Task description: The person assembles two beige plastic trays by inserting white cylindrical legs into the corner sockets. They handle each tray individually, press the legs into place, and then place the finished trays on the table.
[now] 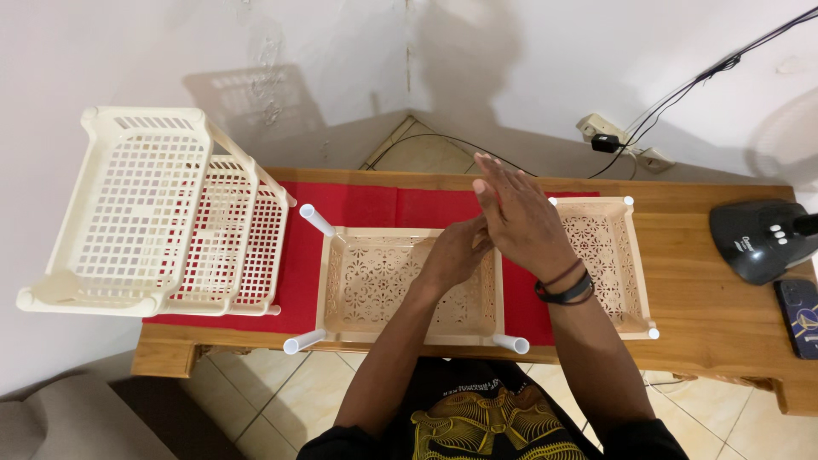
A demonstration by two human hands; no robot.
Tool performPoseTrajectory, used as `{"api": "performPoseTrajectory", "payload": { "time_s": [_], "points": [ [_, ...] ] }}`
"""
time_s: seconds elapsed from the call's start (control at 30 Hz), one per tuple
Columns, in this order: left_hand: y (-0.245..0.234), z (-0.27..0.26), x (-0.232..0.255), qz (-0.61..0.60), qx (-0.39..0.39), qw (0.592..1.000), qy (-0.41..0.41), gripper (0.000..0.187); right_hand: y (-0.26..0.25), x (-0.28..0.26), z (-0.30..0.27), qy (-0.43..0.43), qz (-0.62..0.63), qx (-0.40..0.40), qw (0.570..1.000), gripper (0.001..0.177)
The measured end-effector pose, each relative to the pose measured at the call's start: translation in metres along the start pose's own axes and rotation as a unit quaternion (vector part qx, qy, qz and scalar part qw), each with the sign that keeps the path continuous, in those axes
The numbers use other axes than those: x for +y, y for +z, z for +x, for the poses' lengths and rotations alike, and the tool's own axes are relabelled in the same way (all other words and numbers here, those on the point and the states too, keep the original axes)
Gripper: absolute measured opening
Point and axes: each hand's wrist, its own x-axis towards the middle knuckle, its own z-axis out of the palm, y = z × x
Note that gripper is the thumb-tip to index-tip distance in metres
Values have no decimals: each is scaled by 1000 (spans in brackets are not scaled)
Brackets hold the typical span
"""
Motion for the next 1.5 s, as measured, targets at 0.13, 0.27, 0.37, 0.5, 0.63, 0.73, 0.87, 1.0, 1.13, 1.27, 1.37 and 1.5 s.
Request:
{"api": "performPoseTrajectory", "payload": {
  "time_s": [0.13,0.27,0.37,0.5,0.63,0.73,0.87,1.0,1.13,1.27,1.37,1.5],
  "points": [
    [-1,-1,4,8,12,1000,11,28,5,3,3,-4,-2,0,1000,51],
    [-1,-2,4,25,14,1000,1,25,12,10,9,21,-6,-12,1000,52],
    [3,-6,1,51,17,999,0,23,21,21,19,24,-44,-27,998,54],
    [6,-6,-6,47,15,999,5,22,38,32,33,24,-94,-83,992,61],
    [11,-8,-16,39,28,999,22,23,45,35,29,37,-128,-102,986,65],
    [15,-8,-25,62,57,995,59,24,46,32,29,54,-122,-129,983,66],
    [15,-6,-29,49,85,990,99,20,39,28,36,62,-91,-152,982,67],
    [13,-7,-27,40,68,992,97,14,35,25,37,86,-83,-167,979,67],
    [9,-8,-20,40,59,993,89,14,36,21,38,106,-90,-179,974,66],
    [7,-5,-15,50,17,998,30,15,35,22,38,77,-90,-162,980,65],
    [7,-5,-13,68,27,996,43,16,32,22,38,97,-111,-182,972,66],
    [7,-6,-14,83,26,995,46,17,34,24,34,125,-124,-217,960,68]
  ]
}}
